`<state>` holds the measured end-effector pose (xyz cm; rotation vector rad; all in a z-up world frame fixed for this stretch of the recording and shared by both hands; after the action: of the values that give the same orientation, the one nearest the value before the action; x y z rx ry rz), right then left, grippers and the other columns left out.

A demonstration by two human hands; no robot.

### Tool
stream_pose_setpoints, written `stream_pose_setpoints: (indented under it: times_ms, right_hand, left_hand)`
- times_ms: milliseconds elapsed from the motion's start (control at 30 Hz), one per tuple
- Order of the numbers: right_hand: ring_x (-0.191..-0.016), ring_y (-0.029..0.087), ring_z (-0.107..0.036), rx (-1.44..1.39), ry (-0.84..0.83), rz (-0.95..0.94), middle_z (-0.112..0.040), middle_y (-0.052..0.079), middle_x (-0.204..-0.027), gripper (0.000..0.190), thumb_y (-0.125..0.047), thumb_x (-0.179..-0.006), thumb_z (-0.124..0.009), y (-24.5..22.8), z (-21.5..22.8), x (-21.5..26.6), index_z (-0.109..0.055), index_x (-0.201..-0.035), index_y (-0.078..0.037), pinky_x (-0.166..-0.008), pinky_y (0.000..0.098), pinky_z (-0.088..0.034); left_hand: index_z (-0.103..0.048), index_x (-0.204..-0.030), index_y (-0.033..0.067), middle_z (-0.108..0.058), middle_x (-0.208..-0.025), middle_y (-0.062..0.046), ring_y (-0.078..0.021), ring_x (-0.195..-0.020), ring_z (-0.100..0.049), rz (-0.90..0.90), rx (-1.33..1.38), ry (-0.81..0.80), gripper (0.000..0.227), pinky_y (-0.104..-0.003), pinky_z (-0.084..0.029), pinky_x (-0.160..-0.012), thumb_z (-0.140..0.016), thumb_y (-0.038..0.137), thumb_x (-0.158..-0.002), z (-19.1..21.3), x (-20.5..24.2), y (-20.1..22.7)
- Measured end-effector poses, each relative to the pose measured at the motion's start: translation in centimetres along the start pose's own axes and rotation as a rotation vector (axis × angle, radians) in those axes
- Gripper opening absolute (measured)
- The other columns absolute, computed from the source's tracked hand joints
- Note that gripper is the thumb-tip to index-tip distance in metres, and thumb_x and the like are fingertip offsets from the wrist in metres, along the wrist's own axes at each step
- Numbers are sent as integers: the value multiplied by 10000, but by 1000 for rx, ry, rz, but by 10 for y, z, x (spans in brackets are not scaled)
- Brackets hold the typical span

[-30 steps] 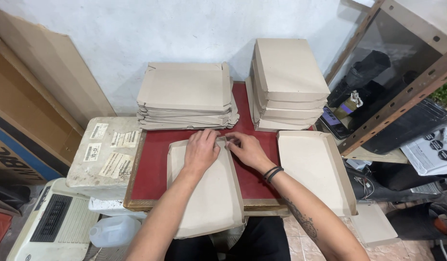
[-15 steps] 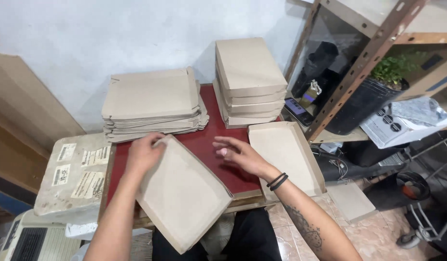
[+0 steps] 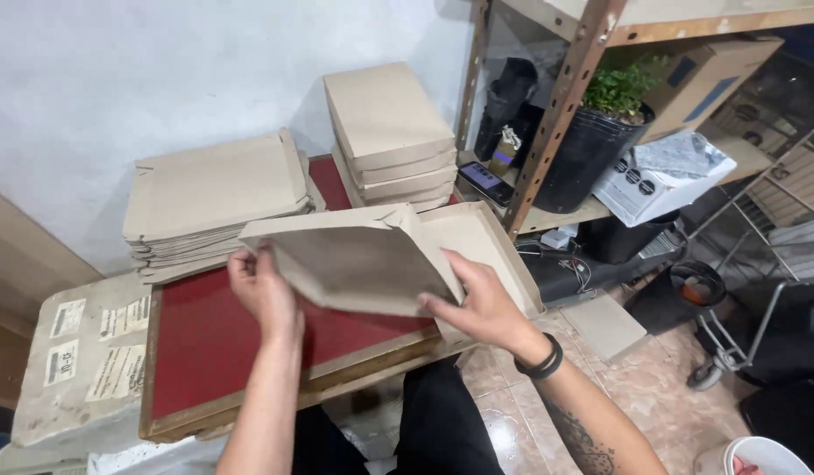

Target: The person assembles flat-packed cardboard boxes by folding the side flaps and interlocking the tabs. They repeat this process for multiple boxes, stacking the finished ones on a red table.

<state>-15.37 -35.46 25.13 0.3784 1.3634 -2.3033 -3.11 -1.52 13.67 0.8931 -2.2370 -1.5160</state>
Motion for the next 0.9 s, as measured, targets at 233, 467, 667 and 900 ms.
stream_pose_setpoints:
  times_ms: [233,467,667,900]
  right_hand:
    - [-1138,463,-890,426,381,148,-951,154,-1221,486,118,-972,-788,8,145,31,-944,-1360,-129,-998,590,-701]
    - [-1272,393,-862,762,314,225,-924,63,-1352,558,143,-1003,-739,2,172,30,-888,-1432,-180,-1081,539,-699]
    - [-1306,302,-836,972,188,294,-896,12,-1431,794,92,-771,-660,25,168,24,-812,-1496,-193,-1062,459,-676]
    - [-1282,291,-859,918,120,201,-900,33,-1423,710,72,-866,-704,53,148,28,-804,-1516,-195,-965,461,-674]
  left_hand:
    - [-555,-1731,-82,-650,-1601,-347,-529,-1576,-605,-56,-319,-636,787,-726,-555,-1278,-839,168,-1041,-87,136,0]
    - [-817,-1512,326,-762,-1627,-15,-394,-1677,-532,-719,-1015,-1468,590,-886,-292,-1370,-814,640,-1013,-105,255,-80]
    - [-953,-1236,237,-886,-1444,30,-324,-1411,-710,-1143,-698,-1358,197,-599,-546,-1198,-846,352,-1116,-68,250,-67]
    - [-948,-1230,226,-879,-1425,28,-334,-1356,-728,-1217,-581,-1406,163,-701,-590,-1170,-896,318,-1106,-46,248,-55]
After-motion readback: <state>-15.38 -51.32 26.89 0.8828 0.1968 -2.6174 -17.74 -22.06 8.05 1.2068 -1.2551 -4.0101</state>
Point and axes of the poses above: each hand's wrist, its own x-axis away from the middle knuckle, its own z-axis out of the back of the hand, y = z × x, the point moved 7 cm from there along -x, towards the middle knuckle
